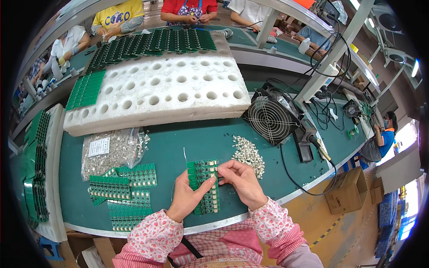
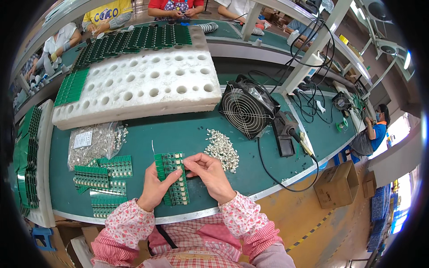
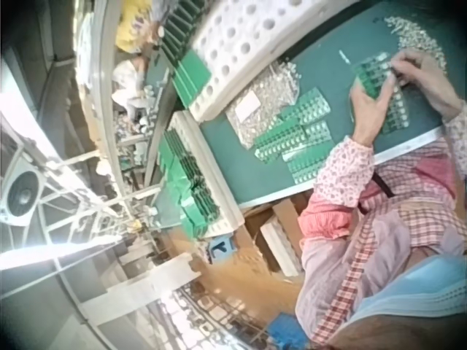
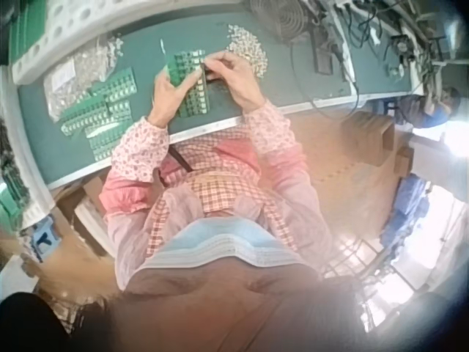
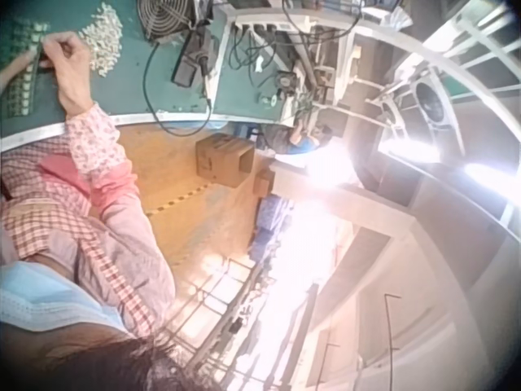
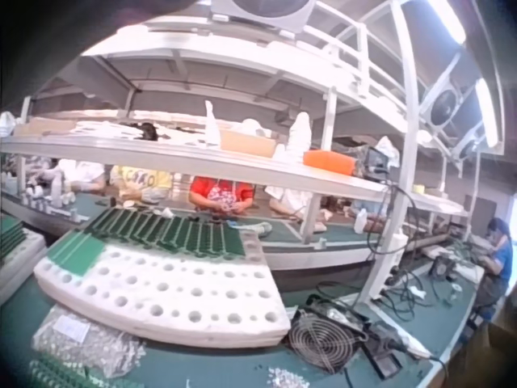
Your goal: The person solders electronic components onto a circuit board strip using a soldering iron and wire, places it onto a rack, inserts components into another circuit board strip by hand, and solders them in place.
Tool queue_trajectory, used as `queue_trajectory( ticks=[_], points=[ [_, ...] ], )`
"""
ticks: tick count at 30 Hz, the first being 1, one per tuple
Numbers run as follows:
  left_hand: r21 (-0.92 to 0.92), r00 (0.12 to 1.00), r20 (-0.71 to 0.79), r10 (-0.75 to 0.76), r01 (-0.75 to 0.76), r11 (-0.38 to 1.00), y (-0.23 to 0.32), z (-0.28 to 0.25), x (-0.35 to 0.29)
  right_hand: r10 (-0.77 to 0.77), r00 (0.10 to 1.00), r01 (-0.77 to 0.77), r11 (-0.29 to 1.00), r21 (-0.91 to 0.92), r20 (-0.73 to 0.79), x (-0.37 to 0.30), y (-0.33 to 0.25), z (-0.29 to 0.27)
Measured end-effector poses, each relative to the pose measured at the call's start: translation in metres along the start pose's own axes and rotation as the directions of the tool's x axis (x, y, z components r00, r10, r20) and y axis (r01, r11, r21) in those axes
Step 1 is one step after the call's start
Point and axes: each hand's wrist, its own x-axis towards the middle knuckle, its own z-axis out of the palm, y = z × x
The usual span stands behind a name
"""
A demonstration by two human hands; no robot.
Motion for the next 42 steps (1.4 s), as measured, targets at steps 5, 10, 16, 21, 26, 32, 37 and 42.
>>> queue_trajectory(
  ticks=[5, 10, 16, 21, 26, 32, 37, 42],
  points=[
    [0.069, 0.997, -0.021, 0.080, -0.078, 0.995, 0.003, 0.000, -0.001, -0.064, 0.998, 0.064, 0.998, -0.017, 0.000, 0.001, 0.004, 0.003],
    [0.099, 0.993, -0.027, 0.112, -0.108, 0.989, 0.010, 0.005, -0.005, -0.159, 0.986, 0.157, 0.987, -0.034, -0.051, -0.002, 0.012, 0.010],
    [0.108, 0.992, 0.069, 0.107, -0.114, 0.988, 0.006, 0.006, -0.005, -0.173, 0.982, 0.175, 0.984, 0.026, -0.078, -0.004, 0.018, 0.004],
    [-0.027, 0.995, 0.103, -0.001, 0.004, 1.000, -0.004, 0.003, 0.000, -0.305, 0.927, 0.238, 0.928, -0.286, -0.219, -0.001, -0.001, -0.028],
    [-0.183, 0.989, 0.037, -0.144, 0.148, 0.972, -0.001, -0.002, 0.003, -0.667, 0.743, 0.302, 0.259, -0.918, 0.056, -0.004, -0.016, -0.056],
    [-0.203, 0.987, 0.030, -0.159, 0.162, 0.966, -0.001, -0.001, 0.005, -0.610, 0.679, 0.406, -0.149, -0.902, 0.407, 0.005, -0.012, -0.048],
    [-0.202, 0.988, 0.020, -0.152, 0.153, 0.967, 0.000, -0.002, 0.003, -0.574, 0.682, 0.344, -0.295, -0.891, 0.453, 0.010, -0.009, -0.043],
    [-0.195, 0.988, 0.039, -0.152, 0.156, 0.968, -0.002, -0.002, 0.005, -0.583, 0.684, 0.335, -0.283, -0.899, 0.438, 0.012, -0.004, -0.049]
  ],
)
